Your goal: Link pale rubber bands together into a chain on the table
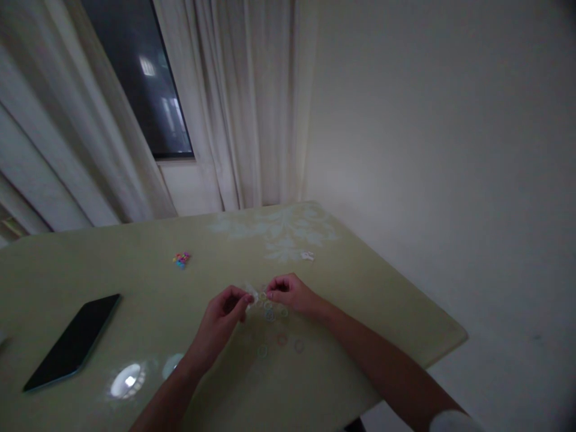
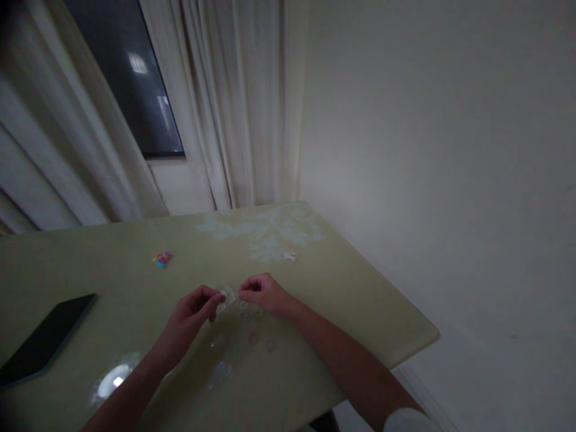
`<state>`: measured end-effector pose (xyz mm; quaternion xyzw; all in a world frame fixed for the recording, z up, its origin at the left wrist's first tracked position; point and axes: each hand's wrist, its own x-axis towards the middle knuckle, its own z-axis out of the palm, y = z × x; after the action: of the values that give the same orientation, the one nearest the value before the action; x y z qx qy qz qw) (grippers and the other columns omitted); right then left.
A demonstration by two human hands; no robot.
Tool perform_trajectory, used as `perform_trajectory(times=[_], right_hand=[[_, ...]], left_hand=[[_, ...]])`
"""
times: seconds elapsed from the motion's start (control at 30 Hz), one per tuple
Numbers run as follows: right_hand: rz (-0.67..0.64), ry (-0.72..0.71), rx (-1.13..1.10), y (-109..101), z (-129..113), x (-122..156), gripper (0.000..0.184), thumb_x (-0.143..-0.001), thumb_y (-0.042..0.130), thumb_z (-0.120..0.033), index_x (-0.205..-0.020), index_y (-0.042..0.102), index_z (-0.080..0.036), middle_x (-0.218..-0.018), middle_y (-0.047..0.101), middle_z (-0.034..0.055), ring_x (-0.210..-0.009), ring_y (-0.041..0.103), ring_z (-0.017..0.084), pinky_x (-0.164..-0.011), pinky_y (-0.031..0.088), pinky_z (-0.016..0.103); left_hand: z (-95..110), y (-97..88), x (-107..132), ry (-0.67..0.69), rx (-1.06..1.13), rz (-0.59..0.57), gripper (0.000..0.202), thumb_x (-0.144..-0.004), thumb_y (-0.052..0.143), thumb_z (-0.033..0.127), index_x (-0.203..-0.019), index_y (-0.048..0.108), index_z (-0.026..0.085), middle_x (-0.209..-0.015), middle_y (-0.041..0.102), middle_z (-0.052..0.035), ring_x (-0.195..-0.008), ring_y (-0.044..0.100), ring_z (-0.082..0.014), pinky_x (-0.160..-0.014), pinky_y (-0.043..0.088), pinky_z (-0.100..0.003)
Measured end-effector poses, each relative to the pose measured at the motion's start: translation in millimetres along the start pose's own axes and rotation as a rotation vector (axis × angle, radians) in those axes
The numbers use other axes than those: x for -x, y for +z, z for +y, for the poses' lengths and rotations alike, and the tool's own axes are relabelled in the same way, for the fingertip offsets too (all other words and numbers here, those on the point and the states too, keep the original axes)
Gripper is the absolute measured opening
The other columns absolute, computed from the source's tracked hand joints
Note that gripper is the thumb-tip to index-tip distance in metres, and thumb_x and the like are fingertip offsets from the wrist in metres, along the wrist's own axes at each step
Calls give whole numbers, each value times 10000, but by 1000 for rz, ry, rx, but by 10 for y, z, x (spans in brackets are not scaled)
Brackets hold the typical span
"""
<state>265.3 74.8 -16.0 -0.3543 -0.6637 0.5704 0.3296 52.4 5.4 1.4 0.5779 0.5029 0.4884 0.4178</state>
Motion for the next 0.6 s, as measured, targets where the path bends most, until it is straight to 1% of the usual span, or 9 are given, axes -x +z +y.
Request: perform_trajectory(times=[0.1,0.17,0.33,0.43,0.53,0.6], right_hand=[[-3,-3,-54,-2,-25,6,288,-755,800,-414,-793,701,-146,-677,588,-33,-636,488,103,-635,371,252],[-8,8,-67,7,-53,23,309,-740,811,-433,-789,700,-148,-669,576,-38,-627,474,101,-624,362,251],[-68,31,-119,63,-123,79,350,-735,819,-476,-798,700,-153,-661,573,-35,-626,471,107,-617,358,252],[-103,23,-153,104,-128,94,361,-735,821,-483,-800,701,-150,-697,609,-22,-652,503,111,-648,377,257],[-77,21,-160,125,-92,84,366,-722,827,-486,-799,703,-151,-706,621,-20,-656,510,112,-646,376,257],[-44,25,-152,125,-58,69,362,-727,822,-483,-808,709,-149,-664,589,-35,-608,459,98,-597,336,246]], left_hand=[[-12,36,10,-9,35,-10,375,-844,738,541,-757,660,184,-628,609,24,-610,567,-133,-598,453,-225],[-16,60,14,-32,81,-15,372,-821,768,534,-766,648,186,-653,632,19,-621,591,-134,-612,477,-231],[-52,110,26,-98,274,16,412,-751,855,494,-954,637,210,-840,720,-8,-745,702,-173,-692,567,-281],[-70,125,50,-130,348,-4,392,-761,868,448,-990,654,213,-909,729,-15,-808,727,-178,-731,582,-282],[-67,133,76,-181,382,-27,368,-758,880,420,-981,671,215,-943,746,-25,-846,735,-186,-759,591,-287],[-65,138,84,-202,414,-30,353,-757,884,418,-955,673,215,-917,757,-24,-849,739,-190,-758,593,-288]])
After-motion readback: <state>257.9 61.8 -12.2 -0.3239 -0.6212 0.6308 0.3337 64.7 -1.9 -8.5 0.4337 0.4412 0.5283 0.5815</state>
